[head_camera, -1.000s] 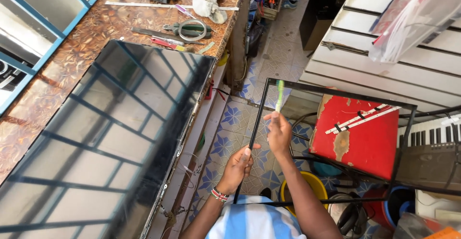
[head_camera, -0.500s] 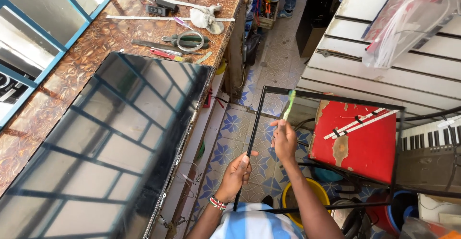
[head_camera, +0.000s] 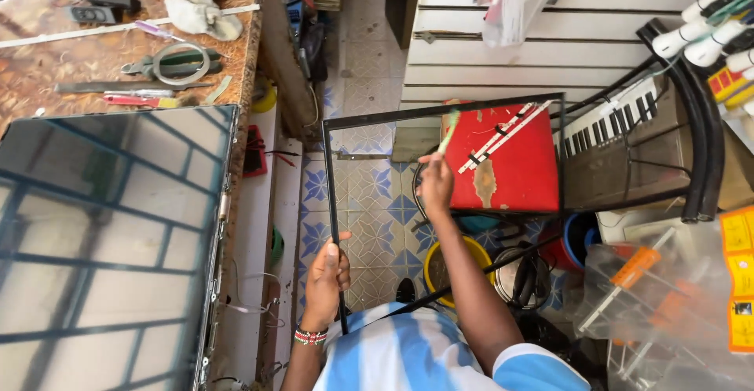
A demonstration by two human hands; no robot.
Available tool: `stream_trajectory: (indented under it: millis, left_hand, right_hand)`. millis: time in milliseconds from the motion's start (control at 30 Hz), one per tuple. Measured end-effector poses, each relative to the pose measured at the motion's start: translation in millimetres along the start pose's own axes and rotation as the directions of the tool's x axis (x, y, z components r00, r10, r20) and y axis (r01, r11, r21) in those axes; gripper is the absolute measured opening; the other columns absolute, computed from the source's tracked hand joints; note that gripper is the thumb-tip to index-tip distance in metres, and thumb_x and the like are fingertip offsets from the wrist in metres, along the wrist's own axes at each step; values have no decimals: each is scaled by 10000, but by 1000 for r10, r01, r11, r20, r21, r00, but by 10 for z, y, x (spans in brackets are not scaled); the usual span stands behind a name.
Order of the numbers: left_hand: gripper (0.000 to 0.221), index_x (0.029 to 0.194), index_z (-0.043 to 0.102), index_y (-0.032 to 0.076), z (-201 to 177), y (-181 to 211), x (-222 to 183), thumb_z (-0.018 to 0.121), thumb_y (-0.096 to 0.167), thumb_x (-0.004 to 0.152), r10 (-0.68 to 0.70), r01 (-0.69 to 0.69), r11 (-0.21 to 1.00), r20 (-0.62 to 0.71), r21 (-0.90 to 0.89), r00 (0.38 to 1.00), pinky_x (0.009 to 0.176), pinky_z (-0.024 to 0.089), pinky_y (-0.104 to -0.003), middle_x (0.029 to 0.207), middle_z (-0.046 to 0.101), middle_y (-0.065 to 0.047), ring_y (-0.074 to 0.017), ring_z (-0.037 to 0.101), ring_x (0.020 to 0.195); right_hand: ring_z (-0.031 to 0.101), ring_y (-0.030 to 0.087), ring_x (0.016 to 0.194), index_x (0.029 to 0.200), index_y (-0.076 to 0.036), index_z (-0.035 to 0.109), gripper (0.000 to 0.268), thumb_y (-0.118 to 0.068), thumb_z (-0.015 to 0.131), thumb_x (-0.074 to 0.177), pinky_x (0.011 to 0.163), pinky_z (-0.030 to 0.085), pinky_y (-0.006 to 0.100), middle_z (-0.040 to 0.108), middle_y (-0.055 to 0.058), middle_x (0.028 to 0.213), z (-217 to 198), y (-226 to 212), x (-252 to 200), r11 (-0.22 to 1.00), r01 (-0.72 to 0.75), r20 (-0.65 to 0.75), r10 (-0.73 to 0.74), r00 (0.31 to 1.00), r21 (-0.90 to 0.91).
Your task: Cleaning the plastic bezel frame of a television using a toothbrush at a repair station.
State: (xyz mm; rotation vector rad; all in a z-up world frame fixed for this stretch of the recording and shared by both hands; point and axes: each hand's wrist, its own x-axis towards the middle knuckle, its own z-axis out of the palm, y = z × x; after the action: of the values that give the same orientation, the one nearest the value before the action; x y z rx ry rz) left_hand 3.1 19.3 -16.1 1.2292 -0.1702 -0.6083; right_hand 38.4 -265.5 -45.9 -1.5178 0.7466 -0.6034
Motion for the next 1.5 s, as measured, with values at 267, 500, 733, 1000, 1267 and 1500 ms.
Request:
stream_trajectory:
  millis: [267, 500, 733, 1000, 1267, 1500]
  left_hand:
    - [504, 1391, 577, 73, -56, -92, 27, 452, 419, 1046, -9, 8, 998, -8, -61, 1000, 431, 215, -223, 672, 278, 54, -59, 229, 527]
    - [520, 1395, 589, 64, -6, -22, -10, 445, 421, 1045, 2, -2, 1000, 12, -3, 1000, 432, 259, -229, 676, 307, 56, -62, 262, 529]
    - [532, 1400, 581, 60, -28, -22, -14, 449, 428, 1040, 3, -3, 1000, 20, -14, 1000, 433, 243, -222, 679, 281, 56, -58, 245, 534]
    - [550, 1373, 593, 62, -9, 14, -27, 479, 461, 1012, -37, 37, 999, -8, -22, 999, 435, 227, -221, 670, 281, 58, -58, 243, 536]
    - [524, 1387, 596, 91, 15, 10, -8, 466, 447, 1025, -17, 17, 1000, -3, 8, 1000, 426, 264, -212, 658, 313, 76, -47, 271, 523]
    - [543, 1384, 615, 72, 114, 106, -8, 435, 445, 1033, 5, -5, 996, -7, 86, 1000, 442, 309, -243, 673, 336, 44, -73, 308, 523]
  right_hand:
    - [319, 61, 441, 1028, -129, 693, 417, -432, 413, 1087, 365, 298, 241, 365, -58, 560, -107, 4, -12, 997, 63, 193, -52, 980, -50]
    - [373, 88, 497, 975, -121, 717, 526, -493, 357, 1066, 440, 307, 278, 403, -40, 580, -1, 29, 1, 989, 91, 69, -83, 994, -119]
    - [383, 77, 442, 978, -70, 683, 505, -493, 423, 1071, 359, 364, 244, 415, -26, 619, 59, -135, -42, 972, -194, -25, 198, 980, 131]
    - [369, 71, 447, 986, -126, 691, 497, -494, 369, 1073, 379, 314, 241, 426, -47, 602, -4, -161, 0, 994, -83, 32, 85, 996, -78]
    - [446, 75, 479, 973, -84, 659, 500, -504, 403, 1067, 377, 413, 217, 462, -22, 652, 148, -164, -11, 991, -109, -50, 113, 992, 75]
    - [423, 105, 479, 936, -146, 667, 475, -478, 349, 1055, 445, 327, 312, 518, -29, 627, 506, 12, -224, 968, 204, 103, -191, 976, -145]
